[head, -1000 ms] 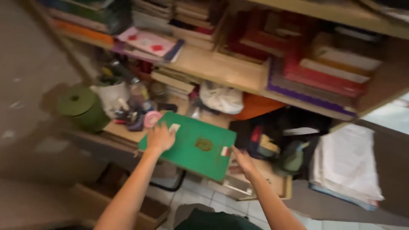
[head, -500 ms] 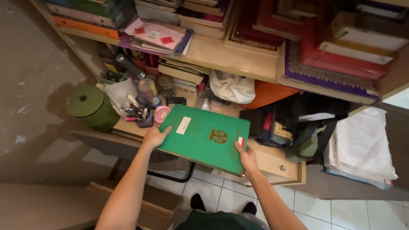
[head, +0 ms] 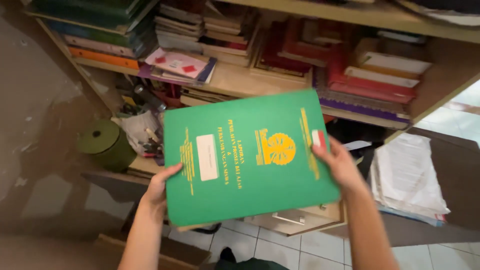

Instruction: Organizing books and folders on a shelf.

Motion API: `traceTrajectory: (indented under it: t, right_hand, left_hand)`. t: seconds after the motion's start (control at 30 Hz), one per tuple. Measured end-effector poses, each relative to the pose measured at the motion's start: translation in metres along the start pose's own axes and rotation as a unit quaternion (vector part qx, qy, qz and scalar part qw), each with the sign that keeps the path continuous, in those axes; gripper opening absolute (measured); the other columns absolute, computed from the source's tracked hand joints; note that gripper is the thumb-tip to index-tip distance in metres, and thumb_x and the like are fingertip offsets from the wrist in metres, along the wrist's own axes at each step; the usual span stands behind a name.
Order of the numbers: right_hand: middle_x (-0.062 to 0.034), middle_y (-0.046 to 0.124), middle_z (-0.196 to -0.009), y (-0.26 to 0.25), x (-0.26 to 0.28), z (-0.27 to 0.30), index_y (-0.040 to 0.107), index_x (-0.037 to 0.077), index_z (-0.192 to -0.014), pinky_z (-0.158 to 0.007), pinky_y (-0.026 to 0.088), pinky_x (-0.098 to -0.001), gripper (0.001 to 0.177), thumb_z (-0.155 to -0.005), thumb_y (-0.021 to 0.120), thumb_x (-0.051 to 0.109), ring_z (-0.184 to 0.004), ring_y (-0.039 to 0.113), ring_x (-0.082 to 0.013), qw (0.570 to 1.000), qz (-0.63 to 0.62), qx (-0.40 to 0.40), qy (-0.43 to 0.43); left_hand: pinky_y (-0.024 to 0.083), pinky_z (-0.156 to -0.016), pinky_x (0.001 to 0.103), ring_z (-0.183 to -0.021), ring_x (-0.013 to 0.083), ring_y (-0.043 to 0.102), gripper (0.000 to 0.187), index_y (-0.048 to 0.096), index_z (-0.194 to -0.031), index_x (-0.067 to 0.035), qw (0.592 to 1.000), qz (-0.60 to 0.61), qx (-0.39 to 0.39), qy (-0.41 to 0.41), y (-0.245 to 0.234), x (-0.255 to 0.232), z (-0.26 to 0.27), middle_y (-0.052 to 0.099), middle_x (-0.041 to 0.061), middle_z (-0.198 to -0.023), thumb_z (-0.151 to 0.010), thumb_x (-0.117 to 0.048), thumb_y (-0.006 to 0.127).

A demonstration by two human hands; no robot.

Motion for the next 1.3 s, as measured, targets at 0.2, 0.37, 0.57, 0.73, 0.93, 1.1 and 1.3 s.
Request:
traceTrajectory:
  t: [0.2,0.37,0.57,0.73,0.93,1.1,1.3]
  right_hand:
    - [-0.0138,0.069,-0.123,-0.059,0.058,-0.066,0.05,-0.007,-0.142,-0.094,0.055,-0.0363,0.057,-0.1,0.051,0.031,-0.105,0.067,-0.0224,0.952,-0.252,0.151,-0.085]
    - [-0.0141,0.07,-0.123,-0.002,0.072,-0.029,0.05,0.001,-0.139,-0.092,0.057,-0.04,0.058,-0.103,0.046,0.047,-0.107,0.069,-0.0261,0.887,-0.428,0.151,-0.084]
    - [-0.0139,0.064,-0.129,0.047,0.073,-0.042,0.049,0.003,-0.143,-0.094,0.056,-0.0384,0.051,-0.098,0.063,0.024,-0.112,0.066,-0.0239,0.939,-0.319,0.058,-0.118]
    - [-0.0156,0.066,-0.125,0.028,0.082,-0.085,0.047,0.0,-0.143,-0.09,0.059,-0.0378,0.054,-0.094,0.065,0.012,-0.106,0.068,-0.025,0.957,-0.274,0.013,-0.093]
    - [-0.0151,0.064,-0.126,0.0,0.095,-0.105,0.048,-0.003,-0.142,-0.098,0.055,-0.0406,0.054,-0.095,0.065,0.016,-0.114,0.065,-0.0259,0.958,-0.26,0.026,-0.122]
    - [-0.0121,0.069,-0.122,-0.018,0.111,-0.101,0.057,0.008,-0.132,-0.092,0.046,-0.0422,0.059,-0.087,0.059,0.047,-0.109,0.063,-0.0274,0.953,-0.3,0.029,-0.028]
    - [-0.006,0.067,-0.123,-0.011,0.064,-0.135,0.06,0.008,-0.128,-0.101,0.05,-0.0417,0.044,-0.09,0.068,0.029,-0.116,0.061,-0.0226,0.923,-0.371,0.052,-0.088]
  left_hand:
    - [0.059,-0.089,0.044,-0.1,0.0327,0.073,0.05,0.056,-0.136,0.006,0.99,0.087,0.072,0.083,0.104,-0.006,0.001,0.071,0.022,-0.119,-0.091,-0.015,0.063]
    - [0.055,-0.098,0.044,-0.113,0.0298,0.067,0.055,0.051,-0.142,0.001,0.979,0.093,0.063,0.17,0.183,-0.004,-0.016,0.065,0.017,-0.128,-0.092,-0.015,0.064]
    - [0.053,-0.103,0.043,-0.121,0.0263,0.062,0.053,0.051,-0.142,-0.002,0.972,0.126,0.053,0.192,0.225,0.007,-0.061,0.063,0.012,-0.132,-0.093,-0.011,0.067]
    - [0.053,-0.102,0.042,-0.121,0.025,0.062,0.047,0.055,-0.139,-0.002,0.969,0.147,0.07,0.185,0.244,0.017,-0.102,0.064,0.011,-0.132,-0.095,-0.011,0.067]
    - [0.053,-0.098,0.044,-0.117,0.0248,0.062,0.049,0.054,-0.139,-0.003,0.969,0.137,0.067,0.195,0.252,-0.007,-0.128,0.064,0.009,-0.128,-0.092,-0.011,0.067]
    - [0.055,-0.1,0.042,-0.111,0.0299,0.067,0.048,0.058,-0.131,0.004,0.967,0.123,0.132,0.179,0.217,-0.057,-0.145,0.067,0.017,-0.123,-0.089,-0.02,0.056]
    - [0.054,-0.095,0.039,-0.106,0.0279,0.067,0.05,0.062,-0.126,0.002,0.962,0.066,0.174,0.201,0.211,-0.133,-0.179,0.069,0.015,-0.116,-0.097,-0.039,0.057]
Point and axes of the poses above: each hand's wrist, its own z-axis away from the middle knuckle, its own y-axis out of the palm, x = y × z, the point moved 7 cm from there along -z, towards the middle knuckle
